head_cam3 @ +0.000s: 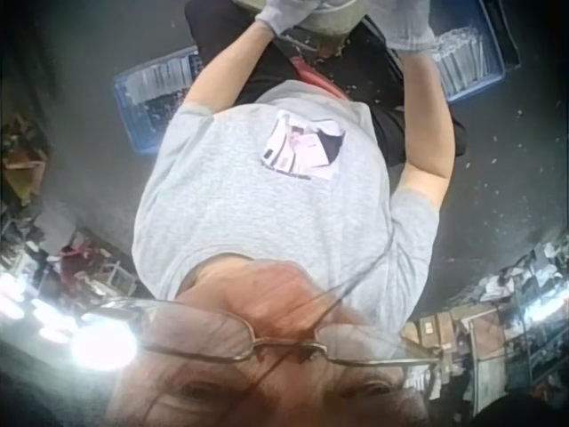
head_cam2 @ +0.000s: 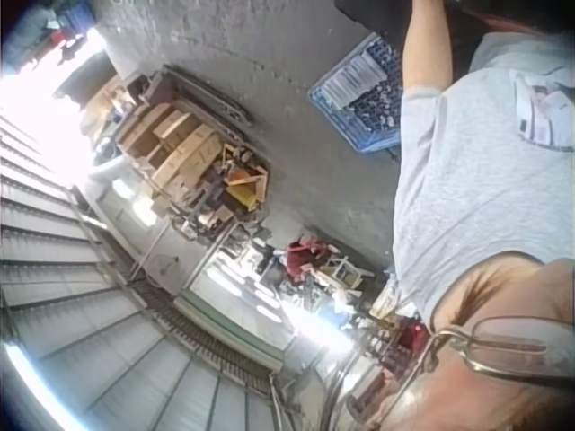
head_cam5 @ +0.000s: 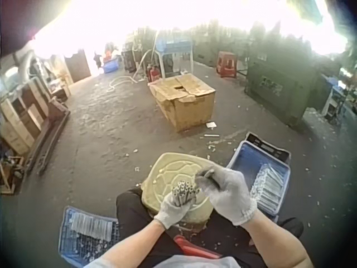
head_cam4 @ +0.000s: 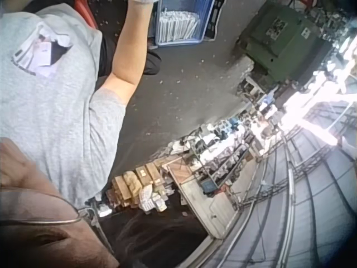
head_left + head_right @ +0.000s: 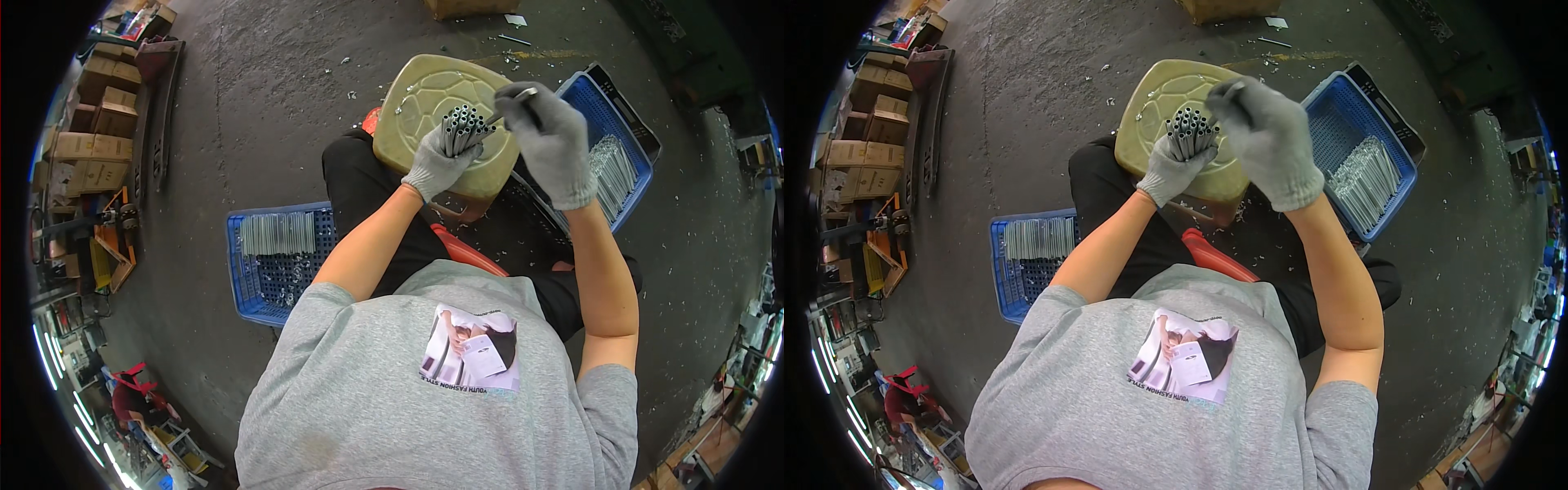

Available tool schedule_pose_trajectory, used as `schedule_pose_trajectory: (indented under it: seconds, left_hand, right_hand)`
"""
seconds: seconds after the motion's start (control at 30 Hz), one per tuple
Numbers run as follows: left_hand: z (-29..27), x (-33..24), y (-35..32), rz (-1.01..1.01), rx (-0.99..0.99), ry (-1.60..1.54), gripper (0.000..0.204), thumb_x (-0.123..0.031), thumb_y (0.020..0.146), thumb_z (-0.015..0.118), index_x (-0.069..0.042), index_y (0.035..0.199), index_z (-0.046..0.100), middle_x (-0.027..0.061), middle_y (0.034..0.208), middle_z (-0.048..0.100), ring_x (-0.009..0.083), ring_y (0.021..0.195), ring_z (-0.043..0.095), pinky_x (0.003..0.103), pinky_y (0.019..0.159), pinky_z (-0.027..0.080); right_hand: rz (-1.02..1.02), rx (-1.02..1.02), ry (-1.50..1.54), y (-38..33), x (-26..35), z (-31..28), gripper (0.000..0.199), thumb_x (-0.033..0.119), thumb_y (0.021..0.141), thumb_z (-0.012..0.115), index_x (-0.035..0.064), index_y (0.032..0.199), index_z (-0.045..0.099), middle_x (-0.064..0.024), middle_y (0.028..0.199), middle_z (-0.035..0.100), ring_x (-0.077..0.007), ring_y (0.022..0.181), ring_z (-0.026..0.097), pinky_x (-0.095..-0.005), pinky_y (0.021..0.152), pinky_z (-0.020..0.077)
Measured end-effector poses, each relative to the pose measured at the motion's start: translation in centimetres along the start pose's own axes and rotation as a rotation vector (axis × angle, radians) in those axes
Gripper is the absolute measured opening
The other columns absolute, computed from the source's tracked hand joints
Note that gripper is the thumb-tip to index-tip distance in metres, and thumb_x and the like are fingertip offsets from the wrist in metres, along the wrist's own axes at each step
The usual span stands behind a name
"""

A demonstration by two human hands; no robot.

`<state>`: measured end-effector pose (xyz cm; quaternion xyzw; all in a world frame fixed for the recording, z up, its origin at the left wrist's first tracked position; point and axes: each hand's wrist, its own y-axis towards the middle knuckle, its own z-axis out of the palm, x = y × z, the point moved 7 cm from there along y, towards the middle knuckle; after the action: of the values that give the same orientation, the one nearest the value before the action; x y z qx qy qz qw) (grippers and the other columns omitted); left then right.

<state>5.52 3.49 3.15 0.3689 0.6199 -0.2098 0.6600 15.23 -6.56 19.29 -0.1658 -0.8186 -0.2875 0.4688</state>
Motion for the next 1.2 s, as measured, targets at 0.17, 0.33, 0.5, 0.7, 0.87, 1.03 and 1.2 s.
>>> schedule_pose_trajectory:
  seconds: [0.17,0.33,0.5,0.7,0.87,1.03,1.2]
  left_hand:
    - [0.0,-0.1,0.1,0.049,0.0,0.062,0.019,-0.007,0.078,0.075,-0.005,0.096,0.069,0.0014,0.09,0.072,0.0111,0.075,0.066,0.023,0.068,0.051]
    - [0.0,0.5,0.1,0.039,0.039,0.119,0.025,-0.007,0.078,0.074,-0.006,0.101,0.065,0.002,0.093,0.07,0.0125,0.077,0.065,0.025,0.071,0.051]
    - [0.0,0.4,0.0,0.02,0.024,0.114,0.025,-0.007,0.077,0.074,-0.006,0.1,0.065,0.0025,0.092,0.07,0.0125,0.077,0.065,0.025,0.07,0.051]
    - [-0.2,0.0,-0.1,0.042,-0.03,0.137,0.018,-0.009,0.077,0.076,-0.005,0.094,0.07,0.0026,0.087,0.072,0.0113,0.073,0.065,0.024,0.066,0.051]
    - [0.0,1.2,-0.1,0.005,0.046,0.109,0.029,-0.008,0.077,0.074,-0.006,0.104,0.062,0.0025,0.093,0.069,0.0142,0.08,0.065,0.026,0.071,0.051]
    - [0.1,0.7,0.0,0.017,0.019,0.104,0.024,-0.009,0.077,0.075,-0.006,0.1,0.068,0.0026,0.09,0.071,0.0128,0.077,0.066,0.025,0.069,0.051]
    - [0.0,0.5,0.0,0.006,0.041,0.153,0.03,-0.007,0.077,0.073,-0.006,0.104,0.062,0.0027,0.094,0.07,0.014,0.079,0.065,0.026,0.071,0.051]
  right_hand:
    - [-0.148,0.009,-0.089,-0.1,1.5,0.1,0.011,0.011,0.092,0.064,0.0032,0.097,0.07,-0.0006,0.074,0.065,-0.004,0.059,0.051,-0.0166,0.054,0.042]
    - [0.067,-0.098,0.156,-0.5,0.1,-0.8,0.01,0.009,0.089,0.065,0.0029,0.096,0.069,-0.0011,0.073,0.065,-0.0051,0.058,0.051,-0.0176,0.053,0.0422]
    - [0.331,-0.128,0.302,-1.1,-2.5,-0.8,0.009,0.006,0.088,0.066,0.0021,0.096,0.069,-0.0015,0.073,0.065,-0.0059,0.058,0.052,-0.0182,0.053,0.0425]
    - [0.011,-0.077,0.143,-0.8,-0.8,-0.5,0.01,0.006,0.089,0.065,0.0017,0.097,0.069,-0.0014,0.074,0.065,-0.0054,0.059,0.052,-0.0171,0.053,0.0425]
    - [-0.131,0.058,-0.14,-0.9,1.9,0.3,0.011,0.007,0.091,0.064,0.0017,0.099,0.069,-0.0012,0.074,0.065,-0.0047,0.058,0.051,-0.0161,0.053,0.0424]
    - [-0.019,-0.076,0.075,-1.1,1.2,-0.5,0.011,0.007,0.091,0.064,0.0016,0.099,0.07,-0.0013,0.074,0.065,-0.0046,0.058,0.051,-0.0162,0.053,0.0423]
    - [0.269,-0.137,0.281,-1.5,-1.3,-0.4,0.011,0.006,0.09,0.064,0.0017,0.099,0.07,-0.0013,0.074,0.065,-0.0043,0.058,0.051,-0.0161,0.054,0.0422]
